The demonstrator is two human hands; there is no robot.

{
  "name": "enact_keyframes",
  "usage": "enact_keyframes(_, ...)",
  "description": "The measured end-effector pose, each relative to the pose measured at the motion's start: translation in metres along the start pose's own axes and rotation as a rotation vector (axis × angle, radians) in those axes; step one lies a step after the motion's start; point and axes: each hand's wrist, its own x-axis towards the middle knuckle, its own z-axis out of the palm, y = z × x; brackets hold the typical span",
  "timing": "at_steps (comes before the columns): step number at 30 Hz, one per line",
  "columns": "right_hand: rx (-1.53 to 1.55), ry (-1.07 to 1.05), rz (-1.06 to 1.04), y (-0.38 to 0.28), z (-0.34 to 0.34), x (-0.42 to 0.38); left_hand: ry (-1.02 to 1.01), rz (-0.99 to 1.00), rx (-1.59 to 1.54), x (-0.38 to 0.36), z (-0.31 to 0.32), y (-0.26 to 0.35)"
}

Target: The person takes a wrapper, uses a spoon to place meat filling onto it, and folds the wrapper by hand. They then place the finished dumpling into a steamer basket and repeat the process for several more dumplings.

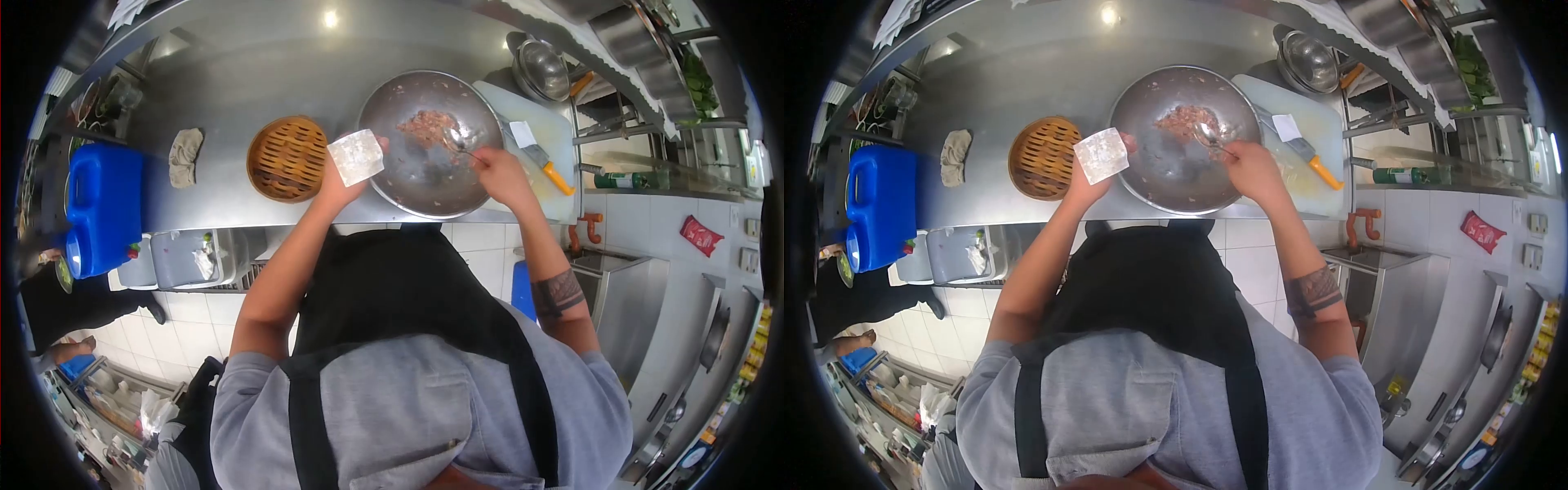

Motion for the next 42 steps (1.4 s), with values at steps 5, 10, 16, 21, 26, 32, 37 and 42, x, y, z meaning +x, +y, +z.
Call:
enact_keyframes(5,-0.070,-0.073,0.043,0.003,0.013,0.029,0.204,0.313,0.464,-0.001,0.029,-0.023)
enact_keyframes(10,-0.168,-0.106,-0.002,-0.002,0.042,0.054,0.371,0.281,0.299,-0.005,0.051,-0.027)
enact_keyframes(16,-0.275,-0.129,-0.036,-0.021,0.099,0.054,0.430,0.346,0.562,-0.008,0.058,-0.027)
enact_keyframes(21,-0.183,0.010,-0.044,-0.023,0.113,0.045,0.448,0.334,0.629,-0.005,0.060,-0.028)
enact_keyframes(26,-0.063,-0.182,-0.079,-0.019,0.111,0.031,0.517,0.382,0.593,-0.001,0.061,-0.031)
enact_keyframes(32,0.645,-0.777,0.356,-0.025,0.051,0.022,0.354,0.273,0.429,-0.001,0.039,-0.022)
enact_keyframes(37,0.824,-0.695,0.453,-0.021,-0.019,-0.001,0.299,0.417,0.502,0.003,0.018,-0.004)
enact_keyframes(42,1.075,-0.553,0.352,-0.046,-0.071,-0.015,0.145,0.230,0.195,0.007,0.030,0.028)
